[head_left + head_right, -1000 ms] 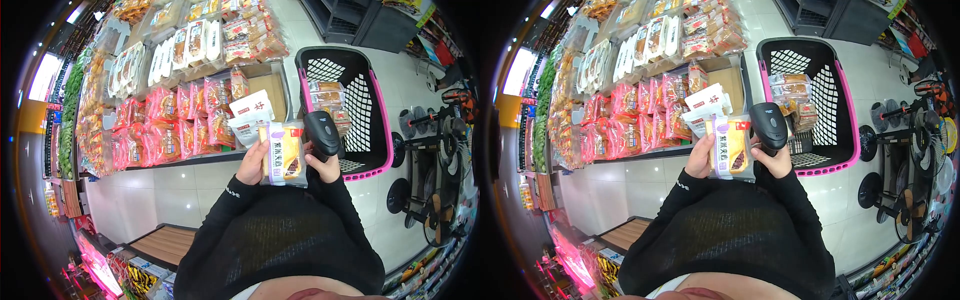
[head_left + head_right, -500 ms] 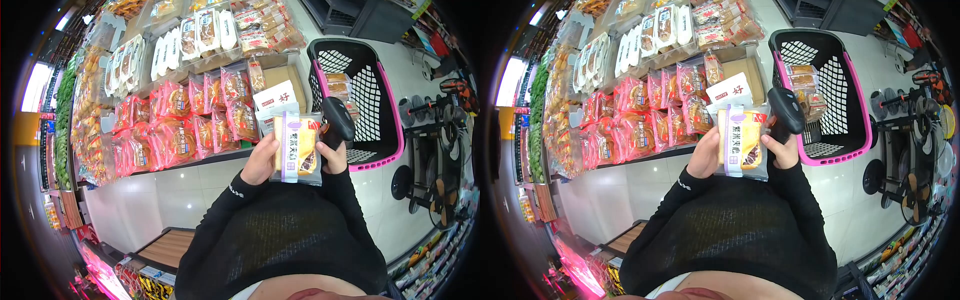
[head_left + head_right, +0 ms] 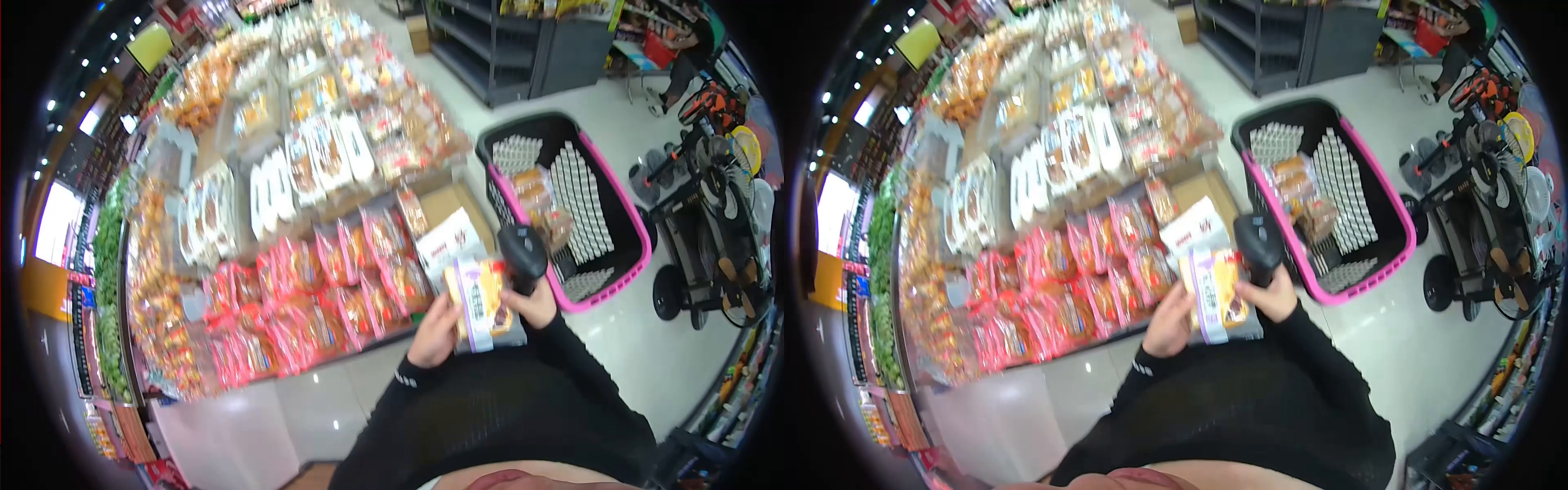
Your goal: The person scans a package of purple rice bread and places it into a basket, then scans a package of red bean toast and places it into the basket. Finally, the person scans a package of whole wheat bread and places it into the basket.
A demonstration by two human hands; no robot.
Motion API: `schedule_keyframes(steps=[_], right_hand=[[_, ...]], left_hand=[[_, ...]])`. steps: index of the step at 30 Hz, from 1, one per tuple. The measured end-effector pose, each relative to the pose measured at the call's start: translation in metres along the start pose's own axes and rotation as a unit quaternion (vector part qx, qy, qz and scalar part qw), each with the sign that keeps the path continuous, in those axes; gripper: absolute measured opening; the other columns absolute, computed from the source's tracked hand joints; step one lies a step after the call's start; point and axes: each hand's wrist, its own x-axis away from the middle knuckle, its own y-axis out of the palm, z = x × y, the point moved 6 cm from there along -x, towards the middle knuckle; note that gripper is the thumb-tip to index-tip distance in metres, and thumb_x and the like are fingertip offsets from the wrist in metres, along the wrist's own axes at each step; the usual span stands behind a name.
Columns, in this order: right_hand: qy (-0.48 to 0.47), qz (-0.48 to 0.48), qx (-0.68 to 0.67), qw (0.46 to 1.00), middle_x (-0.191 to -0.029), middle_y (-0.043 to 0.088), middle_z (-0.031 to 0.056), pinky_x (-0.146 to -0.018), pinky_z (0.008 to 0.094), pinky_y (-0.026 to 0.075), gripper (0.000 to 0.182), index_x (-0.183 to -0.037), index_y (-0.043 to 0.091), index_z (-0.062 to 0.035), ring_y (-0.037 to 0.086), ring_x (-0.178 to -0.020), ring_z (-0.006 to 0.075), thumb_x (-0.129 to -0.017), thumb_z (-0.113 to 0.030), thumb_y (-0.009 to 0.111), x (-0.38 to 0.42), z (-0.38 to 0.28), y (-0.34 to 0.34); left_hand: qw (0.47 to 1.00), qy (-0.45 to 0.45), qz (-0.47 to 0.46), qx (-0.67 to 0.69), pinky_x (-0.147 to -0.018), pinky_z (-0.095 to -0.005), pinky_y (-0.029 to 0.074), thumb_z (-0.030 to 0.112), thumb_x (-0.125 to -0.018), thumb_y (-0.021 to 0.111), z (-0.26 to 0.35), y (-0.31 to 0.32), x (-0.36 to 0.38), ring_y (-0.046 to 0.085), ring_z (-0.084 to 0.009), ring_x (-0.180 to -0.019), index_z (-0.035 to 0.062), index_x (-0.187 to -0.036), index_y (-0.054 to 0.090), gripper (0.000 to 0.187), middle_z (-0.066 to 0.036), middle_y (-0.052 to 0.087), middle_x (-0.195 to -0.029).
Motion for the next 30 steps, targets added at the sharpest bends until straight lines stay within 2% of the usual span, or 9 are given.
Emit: schedule_keyframes(steps=[6,8,9,12,18,24,26,28,30], right_hand=[[0.016,-0.047,0.014,0.999,-0.102,0.05,0.0071,-0.084,0.0288,0.036,0.051,-0.108,0.044,0.0002,0.047,-0.095,0.0143,-0.063,-0.004,0.067,-0.026,-0.007,0.001],[0.033,-0.07,0.008,0.997,-0.099,0.05,0.006,-0.082,0.0281,0.038,0.049,-0.107,0.044,-0.0004,0.048,-0.091,0.0135,-0.064,-0.004,0.067,-0.034,0.001,-0.003],[0.031,-0.071,0.021,0.997,-0.097,0.051,0.0055,-0.08,0.0278,0.038,0.048,-0.106,0.045,-0.0008,0.048,-0.089,0.013,-0.064,-0.005,0.067,-0.035,0.0,-0.004],[0.078,-0.107,-0.006,0.991,-0.09,0.053,0.0057,-0.073,0.0262,0.041,0.044,-0.105,0.044,-0.0018,0.05,-0.083,0.0118,-0.066,-0.005,0.064,-0.044,-0.018,-0.003],[0.067,-0.182,0.074,0.978,-0.088,0.055,0.0062,-0.073,0.0267,0.042,0.036,-0.101,0.046,-0.0011,0.052,-0.082,0.012,-0.069,-0.005,0.061,-0.055,-0.035,-0.016],[0.087,-0.172,0.142,0.971,-0.101,0.049,0.0114,-0.085,0.0303,0.035,0.055,-0.113,0.037,-0.0004,0.047,-0.097,0.0188,-0.065,-0.01,0.065,-0.054,-0.015,-0.035],[0.089,-0.164,0.085,0.979,-0.106,0.046,0.0128,-0.087,0.0295,0.032,0.059,-0.115,0.033,0.0005,0.044,-0.101,0.0196,-0.066,-0.008,0.064,-0.056,-0.009,-0.039],[0.084,-0.174,0.089,0.977,-0.106,0.045,0.0129,-0.088,0.0294,0.032,0.06,-0.116,0.033,0.0008,0.043,-0.102,0.0202,-0.066,-0.008,0.064,-0.06,-0.003,-0.043],[0.049,-0.178,0.112,0.976,-0.104,0.044,0.0122,-0.087,0.0293,0.031,0.057,-0.114,0.035,0.0009,0.042,-0.101,0.0205,-0.066,-0.007,0.063,-0.068,-0.009,-0.043]], left_hand=[[1.0,-0.005,-0.009,-0.029,-0.089,-0.0316,0.036,0.007,-0.082,0.046,0.008,-0.005,-0.01,0.041,-0.0184,-0.109,0.0028,-0.123,0.022,0.047,-0.008,0.038,-0.119],[0.998,-0.04,0.015,-0.037,-0.091,-0.0334,0.034,0.002,-0.081,0.045,0.013,0.003,-0.01,0.04,-0.0193,-0.11,0.0018,-0.123,0.024,0.047,-0.01,0.037,-0.12],[0.996,-0.079,0.03,-0.02,-0.088,-0.032,0.038,0.001,-0.079,0.047,0.016,0.005,-0.011,0.042,-0.0189,-0.107,0.0033,-0.123,0.024,0.049,-0.01,0.039,-0.118],[0.995,-0.035,-0.007,-0.095,-0.085,-0.0316,0.04,0.001,-0.078,0.048,0.048,-0.012,-0.025,0.045,-0.0186,-0.105,0.0034,-0.123,0.025,0.05,-0.01,0.043,-0.116],[0.982,0.076,0.066,-0.16,-0.081,-0.0318,0.044,0.006,-0.078,0.047,0.163,-0.034,-0.067,0.053,-0.0197,-0.094,-0.0014,-0.113,0.037,0.037,-0.01,0.051,-0.105],[0.935,0.167,0.197,-0.245,-0.072,-0.0327,0.048,0.006,-0.079,0.043,0.263,-0.064,-0.132,0.055,-0.0175,-0.086,0.0017,-0.109,0.038,0.031,-0.009,0.052,-0.101],[0.92,0.196,0.187,-0.284,-0.071,-0.0364,0.049,0.003,-0.079,0.043,0.288,-0.052,-0.16,0.055,-0.0188,-0.087,0.0044,-0.111,0.036,0.032,-0.009,0.051,-0.102],[0.902,0.247,0.187,-0.301,-0.067,-0.0299,0.047,0.005,-0.079,0.045,0.305,-0.051,-0.192,0.054,-0.0168,-0.085,0.0041,-0.11,0.039,0.031,-0.008,0.052,-0.099],[0.918,0.252,0.19,-0.24,-0.065,-0.0312,0.046,0.003,-0.078,0.045,0.303,-0.059,-0.221,0.054,-0.0182,-0.082,0.0061,-0.111,0.036,0.034,-0.007,0.051,-0.099]])
